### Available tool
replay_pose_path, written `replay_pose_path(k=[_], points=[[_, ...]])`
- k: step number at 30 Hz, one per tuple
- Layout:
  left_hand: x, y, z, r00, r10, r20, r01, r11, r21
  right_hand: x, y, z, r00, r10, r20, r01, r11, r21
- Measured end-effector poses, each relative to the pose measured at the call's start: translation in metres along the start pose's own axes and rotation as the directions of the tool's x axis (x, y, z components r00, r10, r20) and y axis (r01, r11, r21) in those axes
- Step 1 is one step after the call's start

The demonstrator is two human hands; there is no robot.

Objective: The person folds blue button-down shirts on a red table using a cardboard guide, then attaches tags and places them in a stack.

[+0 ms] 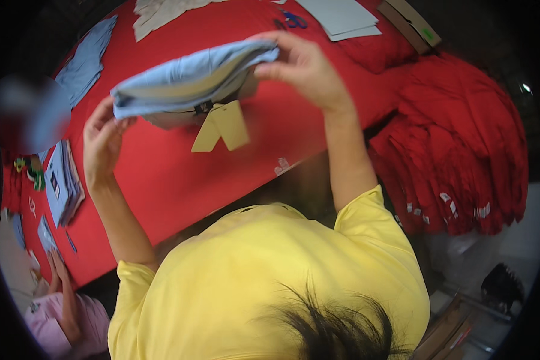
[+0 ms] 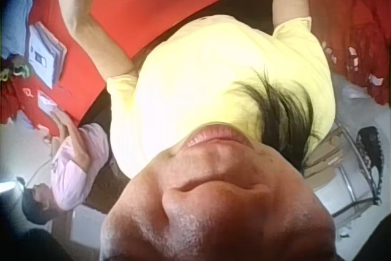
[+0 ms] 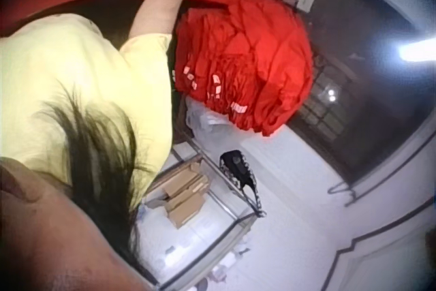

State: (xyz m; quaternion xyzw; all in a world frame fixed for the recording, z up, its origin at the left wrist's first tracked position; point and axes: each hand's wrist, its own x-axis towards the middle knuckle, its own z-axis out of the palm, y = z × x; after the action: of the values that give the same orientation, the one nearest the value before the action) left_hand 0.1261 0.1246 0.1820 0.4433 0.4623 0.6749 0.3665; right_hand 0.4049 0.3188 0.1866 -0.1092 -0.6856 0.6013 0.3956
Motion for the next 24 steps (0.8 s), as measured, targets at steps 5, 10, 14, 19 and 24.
replay_pose_path(k=[5,10,14,19,24], points=[[0.031,-0.011,-0.015,0.982,-0.082,-0.172,0.147,0.901,0.408,0.067,0.042,-0.026,0.956,0.267,0.123,-0.186,0.874,-0.449],[0.059,-0.143,-0.075,0.865,-0.327,-0.379,0.388,0.917,0.093,0.082,0.171,0.000,0.824,0.562,0.069,-0.547,0.822,-0.156],[0.079,-0.194,-0.068,0.773,-0.452,-0.445,0.522,0.852,0.042,0.073,0.236,-0.008,0.911,0.387,-0.143,-0.410,0.890,-0.200],[0.063,-0.188,-0.074,0.741,-0.448,-0.500,0.556,0.827,0.082,0.050,0.170,0.045,0.982,0.116,-0.151,-0.190,0.508,-0.840],[0.070,-0.184,-0.050,0.787,0.015,-0.617,0.379,0.777,0.503,0.039,0.157,0.074,0.995,0.095,0.001,-0.029,0.311,-0.950]])
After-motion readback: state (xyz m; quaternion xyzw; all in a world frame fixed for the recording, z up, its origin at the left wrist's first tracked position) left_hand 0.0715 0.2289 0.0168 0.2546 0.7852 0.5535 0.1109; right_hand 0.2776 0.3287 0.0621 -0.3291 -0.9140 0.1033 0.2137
